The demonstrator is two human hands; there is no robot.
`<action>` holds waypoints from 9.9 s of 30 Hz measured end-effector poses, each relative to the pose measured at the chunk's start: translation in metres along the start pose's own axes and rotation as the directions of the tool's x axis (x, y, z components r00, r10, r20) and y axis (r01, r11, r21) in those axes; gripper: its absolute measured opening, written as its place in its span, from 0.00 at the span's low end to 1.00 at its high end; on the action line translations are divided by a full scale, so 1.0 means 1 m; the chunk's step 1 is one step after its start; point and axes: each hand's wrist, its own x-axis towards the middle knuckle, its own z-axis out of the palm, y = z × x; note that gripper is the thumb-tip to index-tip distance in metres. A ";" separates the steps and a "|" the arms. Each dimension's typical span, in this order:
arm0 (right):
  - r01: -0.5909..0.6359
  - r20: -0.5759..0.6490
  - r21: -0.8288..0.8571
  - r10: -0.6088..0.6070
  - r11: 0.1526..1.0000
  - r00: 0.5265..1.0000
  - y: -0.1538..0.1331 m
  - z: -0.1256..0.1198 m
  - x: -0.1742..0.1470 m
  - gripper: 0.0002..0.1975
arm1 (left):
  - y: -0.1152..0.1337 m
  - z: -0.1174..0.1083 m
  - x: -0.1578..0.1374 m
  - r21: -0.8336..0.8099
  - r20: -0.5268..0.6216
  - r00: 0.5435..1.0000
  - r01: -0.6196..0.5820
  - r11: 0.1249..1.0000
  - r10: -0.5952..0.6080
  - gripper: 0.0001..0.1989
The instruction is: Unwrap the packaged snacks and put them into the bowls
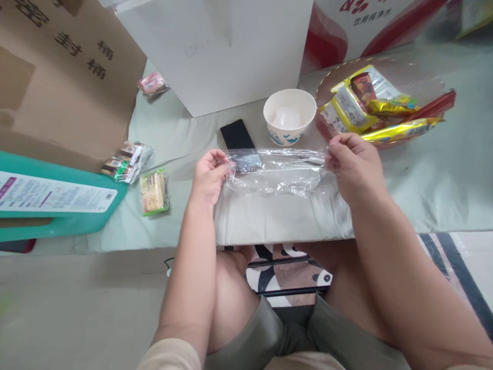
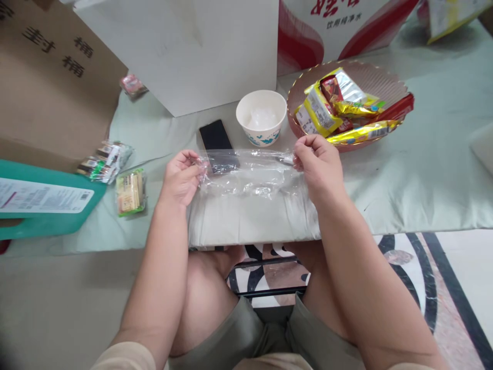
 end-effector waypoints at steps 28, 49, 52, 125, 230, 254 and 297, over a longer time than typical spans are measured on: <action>0.095 0.023 -0.044 -0.094 0.995 0.995 -0.003 0.001 -0.006 0.17 | 0.009 -0.004 -0.001 -0.042 -0.027 0.999 -0.027 0.999 0.026 0.20; 0.035 0.047 -0.026 -0.034 0.999 0.998 0.003 -0.002 -0.001 0.14 | 0.000 -0.003 0.005 0.029 -0.106 0.989 0.109 0.994 -0.106 0.17; -0.059 0.164 -0.160 0.086 0.985 0.983 -0.002 -0.008 -0.001 0.11 | -0.005 0.000 0.005 0.142 -0.068 0.997 0.042 0.989 -0.032 0.17; 0.052 0.269 -0.025 -0.044 0.998 0.962 -0.001 0.031 -0.032 0.16 | -0.023 0.034 -0.026 0.201 0.466 0.876 0.031 0.979 -0.123 0.14; -0.120 0.129 0.023 0.116 0.992 0.985 0.012 0.028 -0.020 0.23 | -0.011 0.030 -0.024 0.071 0.605 0.733 0.339 0.938 -0.311 0.20; 0.040 0.058 -0.062 -0.037 0.997 0.998 0.016 0.022 -0.021 0.18 | -0.009 0.036 -0.019 0.060 0.344 0.921 0.172 0.983 -0.182 0.14; -0.109 0.283 -0.106 0.135 0.988 0.950 0.008 0.031 -0.028 0.07 | -0.015 0.043 -0.018 0.083 0.193 0.976 0.086 0.993 -0.101 0.07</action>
